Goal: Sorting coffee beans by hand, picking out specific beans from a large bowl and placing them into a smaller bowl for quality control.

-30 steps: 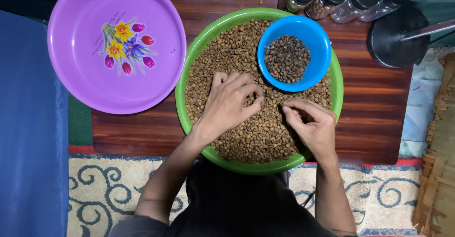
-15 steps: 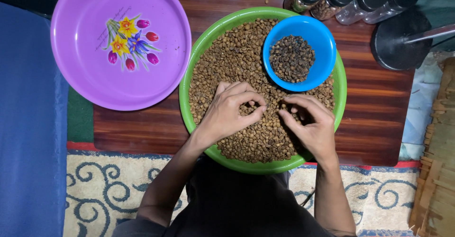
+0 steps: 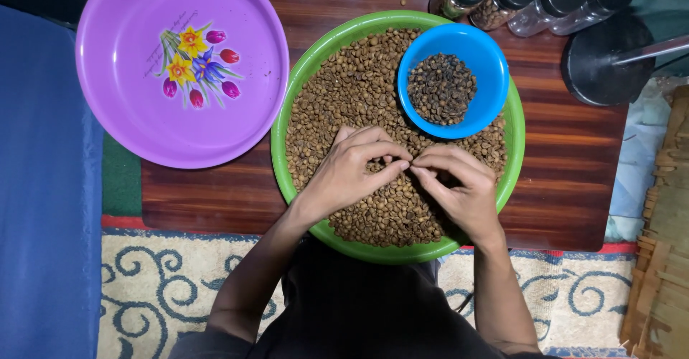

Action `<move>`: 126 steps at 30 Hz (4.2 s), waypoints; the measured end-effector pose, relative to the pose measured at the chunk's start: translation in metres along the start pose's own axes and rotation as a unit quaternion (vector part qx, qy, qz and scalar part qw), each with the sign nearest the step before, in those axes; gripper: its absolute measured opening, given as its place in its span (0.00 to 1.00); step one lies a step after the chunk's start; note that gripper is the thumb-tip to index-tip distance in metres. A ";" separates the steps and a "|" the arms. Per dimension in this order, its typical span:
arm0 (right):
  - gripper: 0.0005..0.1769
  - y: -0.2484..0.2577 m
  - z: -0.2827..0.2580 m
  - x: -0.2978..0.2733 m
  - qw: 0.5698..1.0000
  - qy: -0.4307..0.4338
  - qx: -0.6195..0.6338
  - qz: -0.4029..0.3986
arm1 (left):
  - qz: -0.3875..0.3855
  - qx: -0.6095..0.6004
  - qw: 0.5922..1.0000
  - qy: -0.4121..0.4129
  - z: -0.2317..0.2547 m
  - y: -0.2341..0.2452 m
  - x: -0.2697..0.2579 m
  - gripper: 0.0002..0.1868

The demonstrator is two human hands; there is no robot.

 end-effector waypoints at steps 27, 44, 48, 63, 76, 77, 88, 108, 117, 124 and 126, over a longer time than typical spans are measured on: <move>0.05 0.053 0.002 0.014 0.986 -0.005 -0.168 0.013 | -0.084 0.268 0.951 -0.126 -0.004 -0.034 0.026 0.07; 0.09 0.019 0.004 0.006 0.994 0.088 -0.057 0.015 | 0.021 -0.023 0.999 -0.017 0.011 -0.010 0.022 0.07; 0.07 0.012 0.005 0.010 0.991 0.124 -0.041 0.026 | 0.056 -0.139 0.987 0.065 0.012 -0.006 0.017 0.07; 0.06 0.042 0.018 0.030 0.961 0.084 -0.265 0.008 | -0.070 0.102 0.992 -0.028 0.014 0.018 -0.024 0.08; 0.08 0.043 0.018 0.024 0.940 0.028 -0.339 -0.010 | -0.058 0.224 0.970 -0.076 0.008 0.011 -0.041 0.08; 0.08 0.042 0.015 0.021 0.945 0.028 -0.325 -0.006 | -0.054 0.223 0.970 -0.077 0.008 0.012 -0.041 0.08; 0.08 -0.007 0.000 -0.030 0.979 0.044 -0.189 -0.059 | -0.023 0.209 0.975 -0.069 0.003 0.016 -0.049 0.08; 0.08 -0.041 -0.016 -0.038 0.944 0.044 -0.291 -0.148 | 0.124 0.028 0.990 -0.056 -0.010 0.000 -0.069 0.08; 0.07 -0.032 -0.017 -0.039 0.991 0.119 -0.065 0.020 | 0.156 -0.064 0.984 -0.065 0.007 -0.006 -0.057 0.06; 0.12 -0.023 -0.017 -0.035 0.994 0.083 -0.014 0.064 | 0.177 -0.080 0.978 -0.070 0.011 -0.009 -0.047 0.06; 0.17 -0.019 -0.014 -0.030 0.992 0.059 0.057 0.096 | 0.184 -0.081 0.977 -0.072 0.016 -0.004 -0.043 0.07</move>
Point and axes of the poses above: each hand's wrist, its own x-axis towards the middle knuckle, its own y-axis out of the back of the hand, z = x × y, the point moved 2 cm from there along x, towards the middle knuckle, and after that the axes turned 10 degrees about x, right-handed, at the moved point
